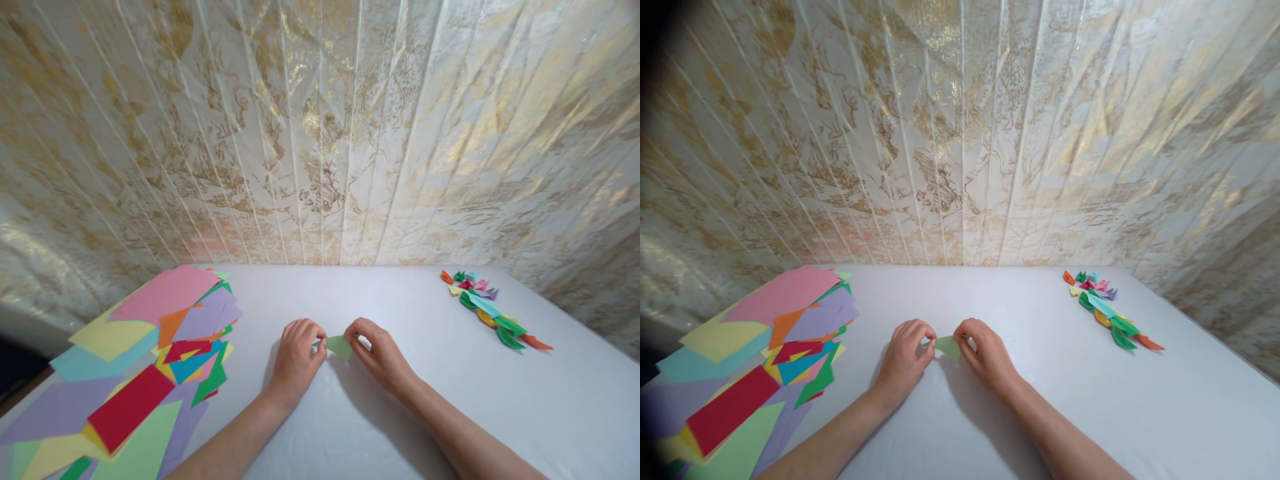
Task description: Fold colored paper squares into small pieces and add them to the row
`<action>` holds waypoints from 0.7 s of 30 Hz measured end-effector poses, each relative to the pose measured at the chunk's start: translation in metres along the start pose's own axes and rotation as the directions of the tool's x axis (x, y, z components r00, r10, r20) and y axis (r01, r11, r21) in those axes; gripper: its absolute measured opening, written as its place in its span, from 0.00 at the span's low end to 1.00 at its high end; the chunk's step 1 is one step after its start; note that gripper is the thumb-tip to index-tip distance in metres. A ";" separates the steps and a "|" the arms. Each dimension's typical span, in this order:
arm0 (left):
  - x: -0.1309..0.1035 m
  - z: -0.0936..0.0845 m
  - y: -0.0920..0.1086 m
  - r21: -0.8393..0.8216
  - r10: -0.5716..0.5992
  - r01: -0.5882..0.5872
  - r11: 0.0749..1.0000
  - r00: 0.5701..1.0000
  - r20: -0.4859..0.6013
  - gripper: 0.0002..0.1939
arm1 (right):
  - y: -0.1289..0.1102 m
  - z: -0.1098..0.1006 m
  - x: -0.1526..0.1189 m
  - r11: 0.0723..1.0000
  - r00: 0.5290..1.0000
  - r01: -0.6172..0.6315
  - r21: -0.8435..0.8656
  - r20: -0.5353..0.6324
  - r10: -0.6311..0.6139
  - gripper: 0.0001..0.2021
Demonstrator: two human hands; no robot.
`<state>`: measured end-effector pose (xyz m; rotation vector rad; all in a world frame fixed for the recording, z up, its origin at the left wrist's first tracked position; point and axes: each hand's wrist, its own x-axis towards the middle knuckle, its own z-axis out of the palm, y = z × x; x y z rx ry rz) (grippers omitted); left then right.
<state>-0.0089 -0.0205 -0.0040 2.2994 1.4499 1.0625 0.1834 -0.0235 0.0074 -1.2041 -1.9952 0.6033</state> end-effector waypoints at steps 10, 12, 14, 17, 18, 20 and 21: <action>0.001 0.004 -0.022 -0.129 -0.149 0.134 0.983 0.982 -0.117 0.06 | 0.007 -0.008 0.005 0.997 0.996 -0.081 0.004 -0.032 0.081 0.07; 0.000 0.002 -0.014 -0.207 -0.074 0.053 0.977 0.993 -0.095 0.06 | 0.003 -0.005 0.003 0.998 0.997 -0.061 -0.018 0.040 0.062 0.06; -0.002 0.001 -0.004 -0.275 -0.011 0.018 0.961 1.000 0.025 0.05 | -0.001 -0.002 0.001 0.999 0.995 -0.034 -0.011 0.091 0.035 0.06; -0.002 0.001 0.006 -0.372 -0.065 0.121 0.920 0.985 0.160 0.06 | -0.001 0.001 -0.001 0.998 0.999 -0.011 0.057 0.052 0.008 0.06; -0.001 0.002 0.007 -0.410 -0.126 0.190 0.892 0.976 0.179 0.07 | 0.000 0.002 -0.002 0.997 1.000 -0.005 0.081 0.009 0.005 0.10; 0.000 0.004 0.005 -0.514 -0.268 0.339 0.788 0.940 0.209 0.08 | 0.003 0.002 -0.002 0.994 0.996 0.016 0.104 -0.087 -0.006 0.17; 0.001 0.005 0.003 -0.571 -0.324 0.399 0.718 0.917 0.233 0.09 | 0.004 0.003 -0.003 0.995 0.993 0.033 0.094 -0.120 -0.021 0.19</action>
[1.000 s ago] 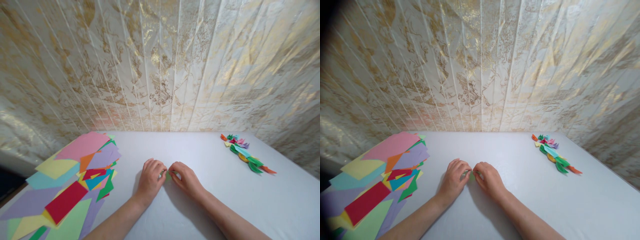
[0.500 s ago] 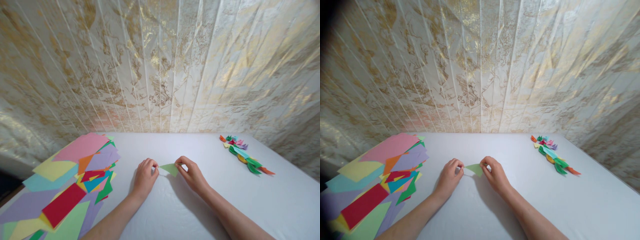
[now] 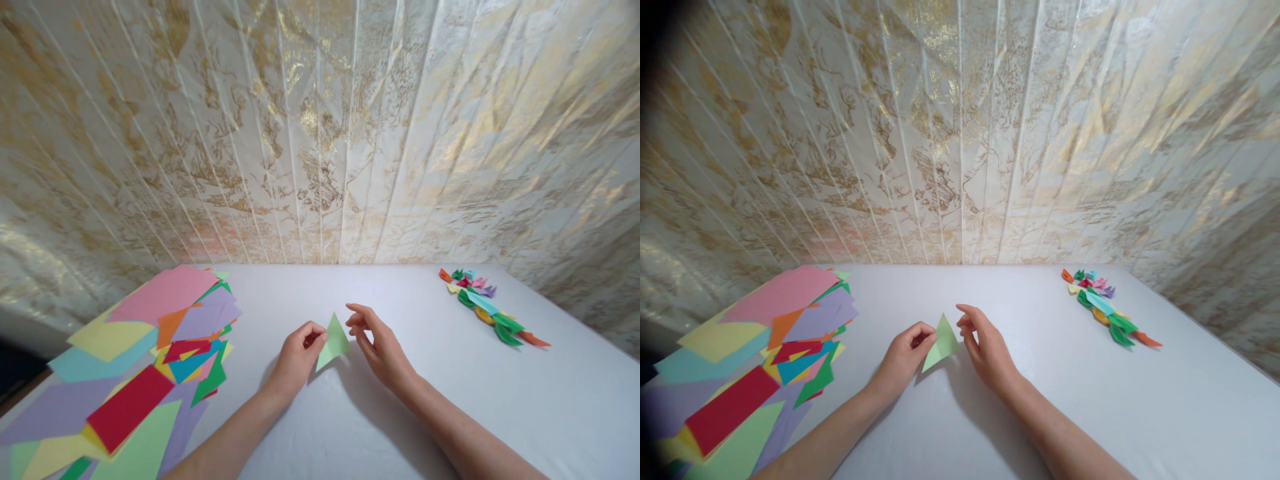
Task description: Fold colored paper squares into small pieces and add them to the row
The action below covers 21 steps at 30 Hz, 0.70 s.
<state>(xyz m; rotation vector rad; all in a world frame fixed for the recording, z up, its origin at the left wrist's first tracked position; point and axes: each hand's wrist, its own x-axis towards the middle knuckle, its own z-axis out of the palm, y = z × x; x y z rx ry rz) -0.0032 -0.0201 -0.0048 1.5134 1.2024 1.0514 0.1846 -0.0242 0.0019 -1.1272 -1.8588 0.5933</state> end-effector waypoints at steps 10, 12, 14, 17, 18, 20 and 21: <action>0.005 -0.008 0.001 -0.271 -0.193 0.225 0.936 0.971 0.141 0.15 | -0.003 0.010 -0.004 0.993 0.977 0.120 -0.013 0.179 -0.116 0.22; 0.004 -0.008 0.002 -0.266 -0.184 0.228 0.937 0.967 0.179 0.15 | -0.004 0.010 -0.003 0.994 0.982 0.091 0.064 0.161 -0.101 0.17; 0.004 -0.007 0.003 -0.272 -0.164 0.211 0.939 0.969 0.186 0.15 | -0.006 0.008 -0.002 0.990 0.987 0.035 0.133 0.152 -0.055 0.11; 0.005 -0.006 0.004 -0.290 -0.154 0.194 0.937 0.976 0.156 0.13 | -0.009 0.007 -0.001 0.973 0.986 -0.085 0.213 0.160 0.051 0.05; 0.005 -0.006 0.004 -0.294 -0.153 0.191 0.937 0.977 0.147 0.13 | -0.009 0.007 0.000 0.965 0.982 -0.123 0.233 0.170 0.084 0.04; 0.005 -0.006 0.005 -0.290 -0.149 0.185 0.939 0.979 0.142 0.11 | -0.008 0.009 0.000 0.944 0.971 -0.192 0.270 0.195 0.142 0.05; 0.004 -0.006 0.006 -0.283 -0.144 0.179 0.942 0.979 0.142 0.11 | -0.007 0.010 -0.001 0.932 0.965 -0.220 0.289 0.203 0.165 0.07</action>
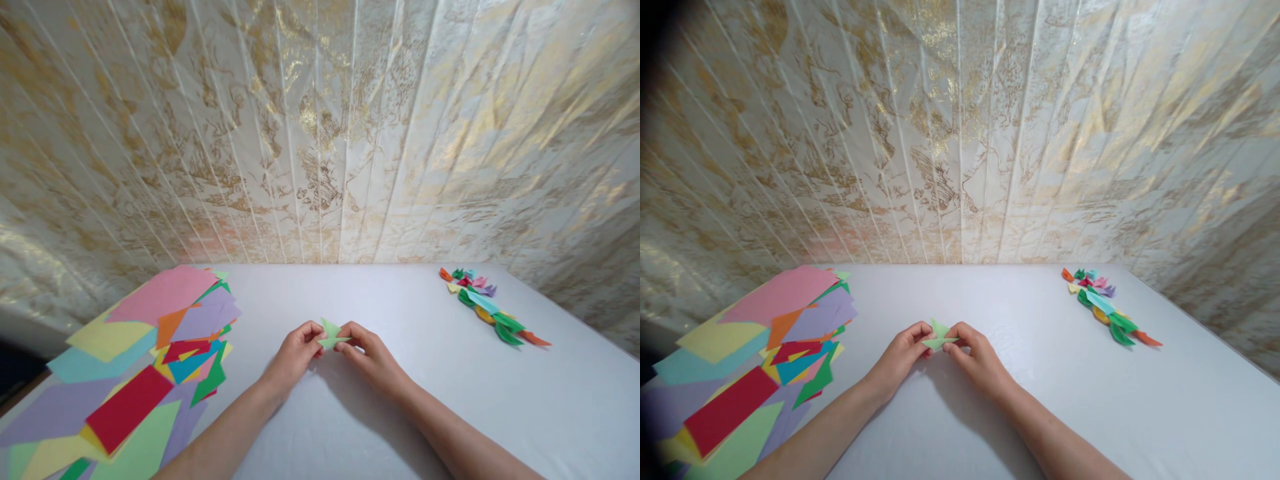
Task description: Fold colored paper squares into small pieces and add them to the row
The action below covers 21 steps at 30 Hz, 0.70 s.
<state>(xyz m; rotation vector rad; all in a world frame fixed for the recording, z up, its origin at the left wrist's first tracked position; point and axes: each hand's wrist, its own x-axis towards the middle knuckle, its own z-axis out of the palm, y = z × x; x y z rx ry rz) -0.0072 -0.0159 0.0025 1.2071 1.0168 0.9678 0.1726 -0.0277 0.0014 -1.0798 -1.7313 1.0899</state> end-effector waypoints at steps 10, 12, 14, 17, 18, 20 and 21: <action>-0.002 0.004 -0.003 0.131 0.035 -0.034 0.991 0.999 -0.005 0.11 | 0.017 0.005 0.003 0.993 0.991 -0.104 0.050 -0.076 0.108 0.16; -0.002 0.004 -0.005 0.155 0.031 -0.029 0.987 0.999 -0.013 0.12 | 0.015 0.005 0.003 0.994 0.991 -0.104 0.029 -0.087 0.106 0.15; -0.003 0.005 -0.006 0.176 0.036 -0.034 0.984 0.999 -0.013 0.12 | 0.013 0.004 0.003 0.994 0.989 -0.109 0.008 -0.101 0.109 0.15; -0.004 0.006 -0.006 0.205 0.061 -0.059 0.977 0.998 -0.002 0.12 | 0.011 0.004 0.003 0.992 0.986 -0.124 -0.025 -0.111 0.121 0.13; -0.004 0.006 -0.006 0.214 0.068 -0.066 0.975 0.998 0.000 0.13 | 0.010 0.004 0.003 0.991 0.986 -0.127 -0.035 -0.111 0.123 0.13; -0.004 0.006 -0.007 0.231 0.078 -0.076 0.970 0.997 0.001 0.15 | 0.010 0.004 0.003 0.991 0.986 -0.127 -0.046 -0.111 0.122 0.13; -0.005 0.006 -0.007 0.240 0.083 -0.080 0.967 0.997 0.000 0.16 | 0.010 0.004 0.003 0.991 0.987 -0.127 -0.046 -0.109 0.121 0.12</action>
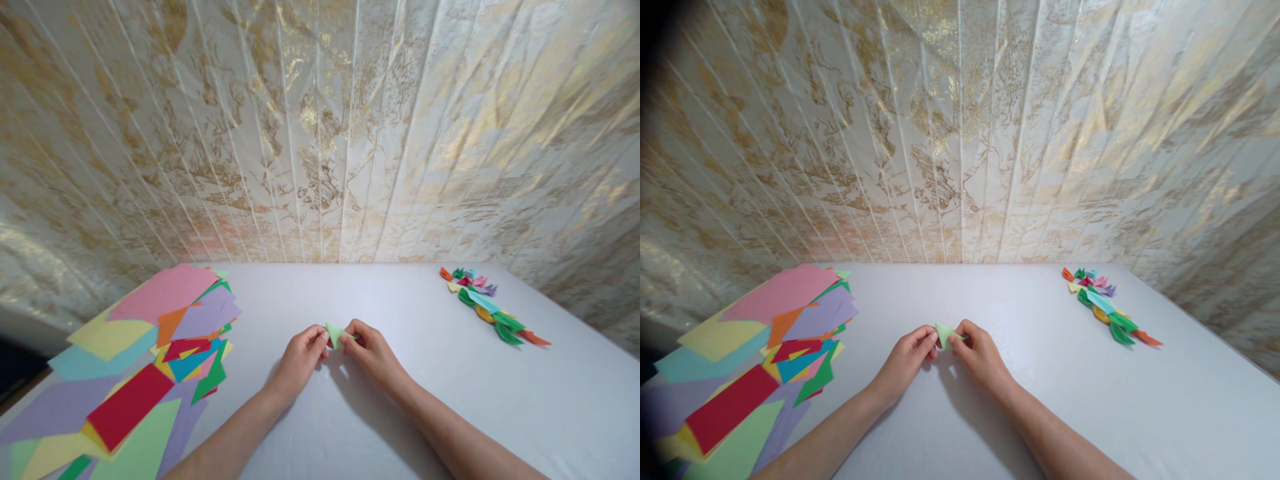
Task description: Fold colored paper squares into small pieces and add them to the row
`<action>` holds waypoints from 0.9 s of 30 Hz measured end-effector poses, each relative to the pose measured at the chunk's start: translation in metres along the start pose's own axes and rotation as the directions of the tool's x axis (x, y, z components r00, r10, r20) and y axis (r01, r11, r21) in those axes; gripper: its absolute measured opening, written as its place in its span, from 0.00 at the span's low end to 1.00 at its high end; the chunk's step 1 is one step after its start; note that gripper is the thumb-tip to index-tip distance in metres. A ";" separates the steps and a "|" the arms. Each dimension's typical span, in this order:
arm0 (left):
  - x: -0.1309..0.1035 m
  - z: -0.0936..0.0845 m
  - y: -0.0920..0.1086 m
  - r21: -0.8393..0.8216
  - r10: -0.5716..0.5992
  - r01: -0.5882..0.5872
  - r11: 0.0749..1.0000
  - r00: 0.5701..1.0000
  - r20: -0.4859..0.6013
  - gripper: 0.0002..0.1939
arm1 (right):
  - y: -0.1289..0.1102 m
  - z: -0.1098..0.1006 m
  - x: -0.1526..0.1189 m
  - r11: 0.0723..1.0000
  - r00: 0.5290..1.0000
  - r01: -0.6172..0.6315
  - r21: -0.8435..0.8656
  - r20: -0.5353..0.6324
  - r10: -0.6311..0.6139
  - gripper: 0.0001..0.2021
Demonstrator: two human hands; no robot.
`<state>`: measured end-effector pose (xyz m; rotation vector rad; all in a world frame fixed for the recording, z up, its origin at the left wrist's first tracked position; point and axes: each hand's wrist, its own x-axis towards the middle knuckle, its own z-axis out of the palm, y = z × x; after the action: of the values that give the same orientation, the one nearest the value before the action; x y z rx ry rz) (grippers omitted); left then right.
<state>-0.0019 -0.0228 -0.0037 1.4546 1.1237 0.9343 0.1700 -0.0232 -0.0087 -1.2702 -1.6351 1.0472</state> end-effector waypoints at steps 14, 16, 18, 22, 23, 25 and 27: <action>0.000 0.003 0.001 0.017 -0.019 0.019 1.000 1.000 -0.014 0.17 | 0.000 0.001 -0.001 1.000 1.000 -0.009 -0.023 -0.009 0.009 0.12; 0.000 0.003 0.001 0.015 -0.020 0.020 1.000 1.000 -0.015 0.17 | 0.000 0.001 -0.001 1.000 1.000 -0.004 -0.016 -0.011 0.004 0.13; 0.000 0.003 0.001 0.011 -0.021 0.021 1.000 1.000 -0.015 0.18 | -0.001 0.001 -0.001 1.000 1.000 -0.003 -0.012 -0.014 0.002 0.13; 0.000 0.003 -0.001 0.017 -0.017 0.017 1.000 1.000 -0.006 0.17 | -0.002 0.001 -0.001 1.000 1.000 -0.007 -0.016 -0.013 0.007 0.13; 0.000 0.003 -0.002 0.021 -0.014 0.014 1.000 1.000 -0.003 0.17 | -0.002 0.001 -0.001 1.000 1.000 -0.012 -0.016 -0.010 0.012 0.13; 0.000 0.004 -0.003 0.030 -0.009 0.008 1.000 1.000 0.003 0.16 | -0.003 0.001 -0.001 1.000 1.000 -0.023 -0.012 -0.006 0.023 0.13; 0.000 0.004 -0.005 0.033 -0.005 0.005 0.999 1.000 0.006 0.16 | -0.004 0.002 -0.002 1.000 1.000 -0.026 -0.011 -0.012 0.026 0.13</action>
<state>0.0016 -0.0234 -0.0089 1.4802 1.1427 0.9111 0.1675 -0.0256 -0.0057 -1.3052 -1.6219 1.0457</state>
